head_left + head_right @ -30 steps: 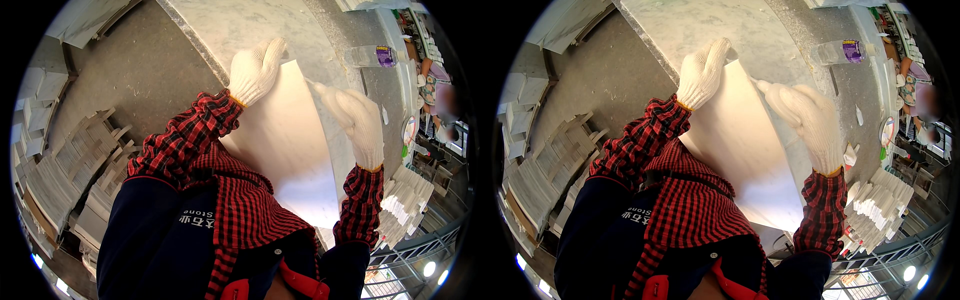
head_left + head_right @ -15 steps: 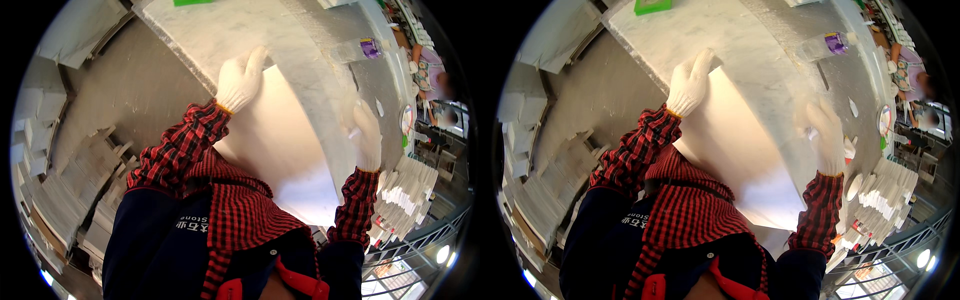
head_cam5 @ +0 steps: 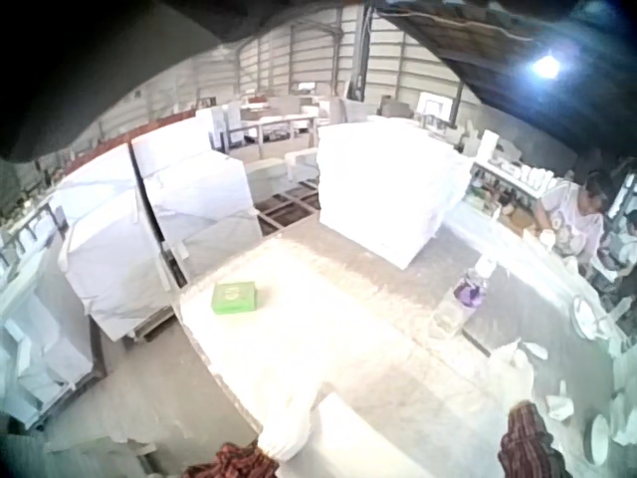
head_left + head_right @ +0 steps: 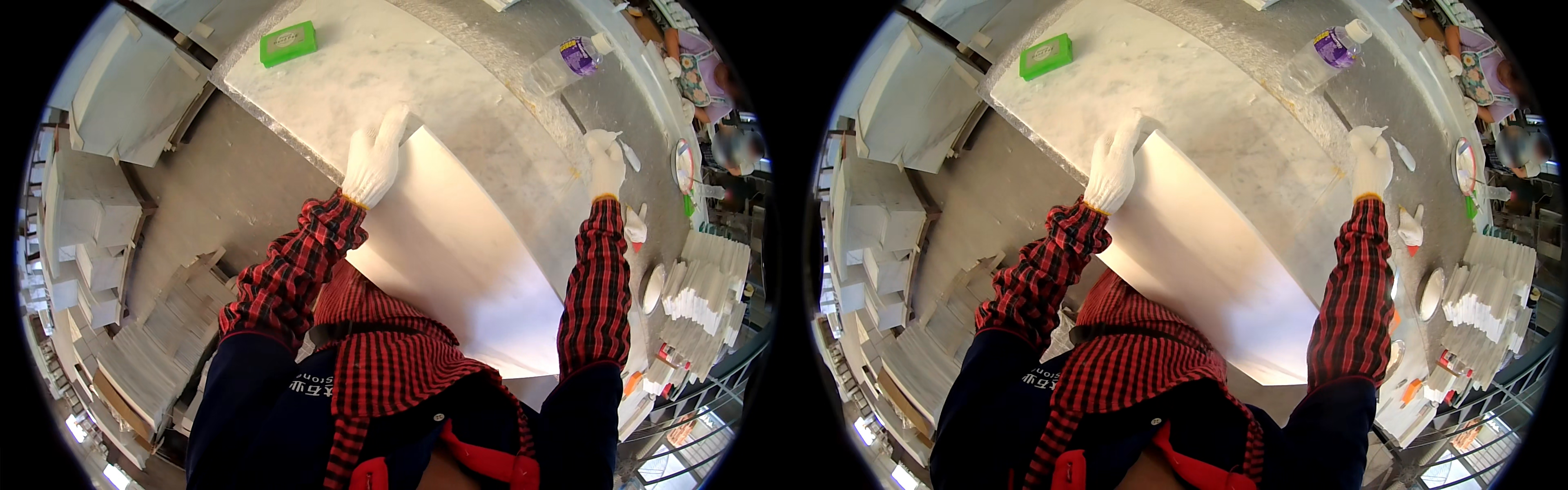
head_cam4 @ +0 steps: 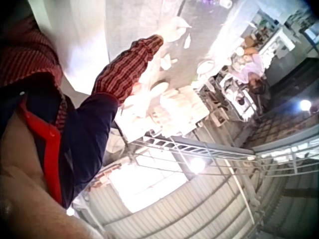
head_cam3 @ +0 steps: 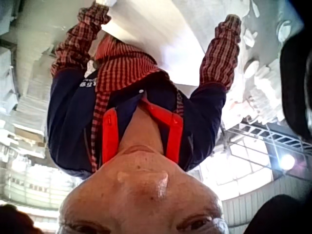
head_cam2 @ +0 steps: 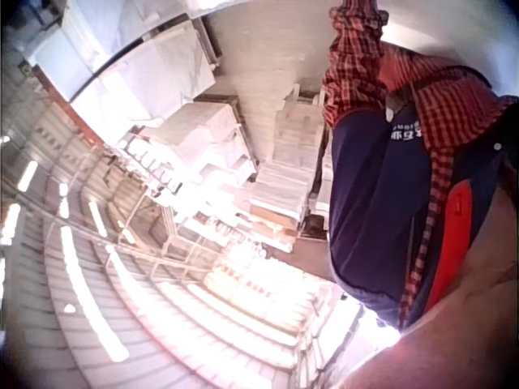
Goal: The person uses a metal scraper to smooth the edges and surfaces of a white rectangular stone slab. They repeatedly scrape the corners and sides, occasionally flipping the slab to work on different faces. The person also wipes the slab with a white cloth to remove dust generated by the scraping process.
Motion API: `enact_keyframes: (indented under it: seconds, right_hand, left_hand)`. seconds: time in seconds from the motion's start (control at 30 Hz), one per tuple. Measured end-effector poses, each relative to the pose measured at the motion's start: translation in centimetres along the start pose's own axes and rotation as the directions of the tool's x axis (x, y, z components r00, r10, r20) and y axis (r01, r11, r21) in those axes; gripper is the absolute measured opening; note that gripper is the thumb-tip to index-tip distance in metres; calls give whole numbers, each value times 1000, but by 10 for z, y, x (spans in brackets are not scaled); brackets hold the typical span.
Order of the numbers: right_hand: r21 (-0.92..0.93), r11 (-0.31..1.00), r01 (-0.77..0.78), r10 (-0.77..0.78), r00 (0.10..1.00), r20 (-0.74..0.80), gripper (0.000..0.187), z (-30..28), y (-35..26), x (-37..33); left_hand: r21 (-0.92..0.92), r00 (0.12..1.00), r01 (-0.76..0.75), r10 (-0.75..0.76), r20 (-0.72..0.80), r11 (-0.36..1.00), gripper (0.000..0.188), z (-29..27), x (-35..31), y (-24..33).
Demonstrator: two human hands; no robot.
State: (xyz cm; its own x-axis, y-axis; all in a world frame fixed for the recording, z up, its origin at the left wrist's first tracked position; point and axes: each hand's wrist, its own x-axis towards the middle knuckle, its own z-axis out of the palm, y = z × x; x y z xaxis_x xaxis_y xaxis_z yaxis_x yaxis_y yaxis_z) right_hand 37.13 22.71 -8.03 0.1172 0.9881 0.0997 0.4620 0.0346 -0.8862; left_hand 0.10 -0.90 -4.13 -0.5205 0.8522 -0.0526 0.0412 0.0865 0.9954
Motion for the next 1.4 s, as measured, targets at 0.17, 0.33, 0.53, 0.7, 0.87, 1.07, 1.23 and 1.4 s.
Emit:
enact_keyframes:
  seconds: [0.17,0.33,0.53,0.7,0.87,1.07,1.23,1.4]
  right_hand:
    - [-516,852,-89,14,989,-149,50,-3,15,8]
    - [-563,826,-22,-35,995,-90,60,-7,7,-1]
    - [-344,939,15,-32,999,-43,62,-117,75,-3]
    - [-212,976,-43,43,999,-5,49,-192,12,-100]
    - [-671,674,-308,33,920,-390,47,-307,18,-230]
    - [-616,451,-646,266,756,-598,65,-360,49,-347]
    - [-585,354,-730,374,683,-627,56,-339,52,-361]
    - [-178,702,-690,491,649,-581,38,-355,110,-370]
  left_hand:
    - [-69,994,55,-61,-87,996,58,5,-1,5]
    - [50,982,116,-107,-155,992,63,3,1,-5]
    - [-38,992,69,-73,-105,997,66,14,7,-5]
    - [439,928,-304,367,-65,846,53,-2,15,-42]
    - [-7,997,-77,77,-17,997,57,-1,17,-30]
    - [12,995,84,-83,-60,996,69,11,11,-16]
    - [6,990,79,-78,-116,997,75,-6,28,-41]
    - [-15,995,33,-34,-91,999,69,0,21,-32]
